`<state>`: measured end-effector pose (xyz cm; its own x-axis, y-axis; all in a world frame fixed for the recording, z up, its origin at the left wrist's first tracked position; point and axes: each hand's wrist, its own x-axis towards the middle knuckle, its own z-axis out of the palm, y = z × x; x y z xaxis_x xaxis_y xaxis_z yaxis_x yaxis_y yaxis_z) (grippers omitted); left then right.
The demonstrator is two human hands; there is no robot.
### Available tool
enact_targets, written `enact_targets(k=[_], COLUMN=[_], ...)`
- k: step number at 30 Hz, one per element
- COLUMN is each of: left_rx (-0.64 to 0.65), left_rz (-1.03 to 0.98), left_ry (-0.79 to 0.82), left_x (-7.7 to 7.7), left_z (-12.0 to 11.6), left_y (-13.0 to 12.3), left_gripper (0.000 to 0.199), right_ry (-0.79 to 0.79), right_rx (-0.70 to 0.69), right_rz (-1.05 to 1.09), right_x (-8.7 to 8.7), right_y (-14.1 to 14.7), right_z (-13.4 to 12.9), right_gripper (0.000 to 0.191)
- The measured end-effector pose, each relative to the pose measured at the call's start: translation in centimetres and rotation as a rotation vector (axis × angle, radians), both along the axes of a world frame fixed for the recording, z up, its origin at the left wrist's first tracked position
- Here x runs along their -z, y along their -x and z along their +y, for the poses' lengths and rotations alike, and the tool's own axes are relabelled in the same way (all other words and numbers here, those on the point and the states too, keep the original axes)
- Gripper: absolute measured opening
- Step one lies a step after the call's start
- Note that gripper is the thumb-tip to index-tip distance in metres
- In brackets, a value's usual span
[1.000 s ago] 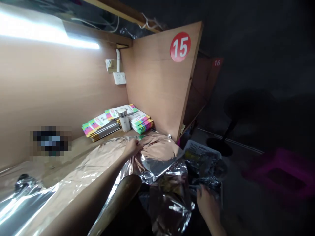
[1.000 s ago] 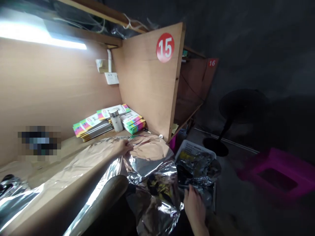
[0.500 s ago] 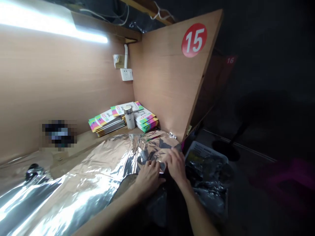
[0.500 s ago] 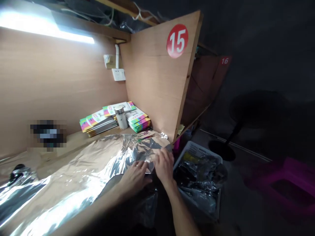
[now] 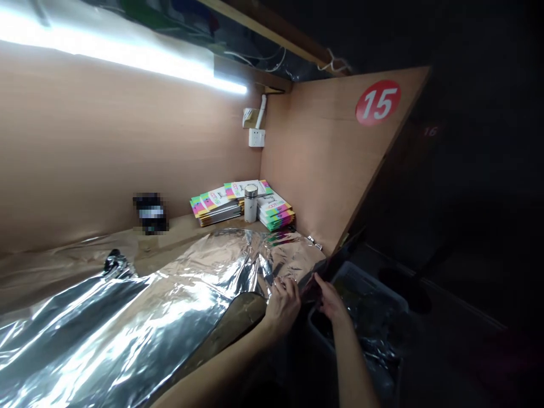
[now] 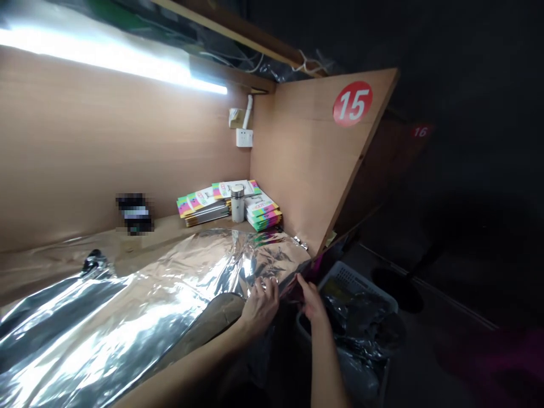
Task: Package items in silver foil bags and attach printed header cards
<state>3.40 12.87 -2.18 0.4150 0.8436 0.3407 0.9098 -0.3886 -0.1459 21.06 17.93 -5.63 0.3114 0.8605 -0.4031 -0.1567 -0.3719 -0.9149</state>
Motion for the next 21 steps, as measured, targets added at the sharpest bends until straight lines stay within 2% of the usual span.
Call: enact_targets(k=[3,7,10,13,15,18,21], left_rx=[0.033,0.093,0.119,0.094,0.049,-0.026,-0.056], left_rz=[-0.038,-0.126,-0.212,-0.318,-0.403,-0.538,-0.680], left_ry=[0.011,0.036,0.077,0.139,0.190,0.274,0.366], left_x=[0.3,0.5,0.0,-1.1,-2.0,-3.5,-4.7], left_z=[0.0,0.0,-0.2,-0.5,-0.5,0.3,2.0], left_y=[0.6,1.7,2.3,2.8,3.0,3.4,4.1], left_gripper=[0.047,0.051,0.050,0.041,0.039,0.038,0.028], right_ry=[0.034,-0.128,-0.329,-0.535,-0.697,-0.889,-0.946], right_rx=[-0.007,0.126,0.301,0.385,0.316,0.148,-0.006], right_rz=[0.081,0.117,0.045,-0.052,-0.196,-0.493,-0.530], right_x=[-0.6,-2.2,-4.5,-7.8,-10.3,-13.2,-14.1], right_y=[-0.2,-0.8,-0.3,2.1,4.6,8.4,10.4], right_z=[-0.7,-1.3,-1.6,-1.9,-2.1,-2.4,-1.8], right_gripper=[0.034,0.016,0.020,0.032,0.038,0.033,0.037])
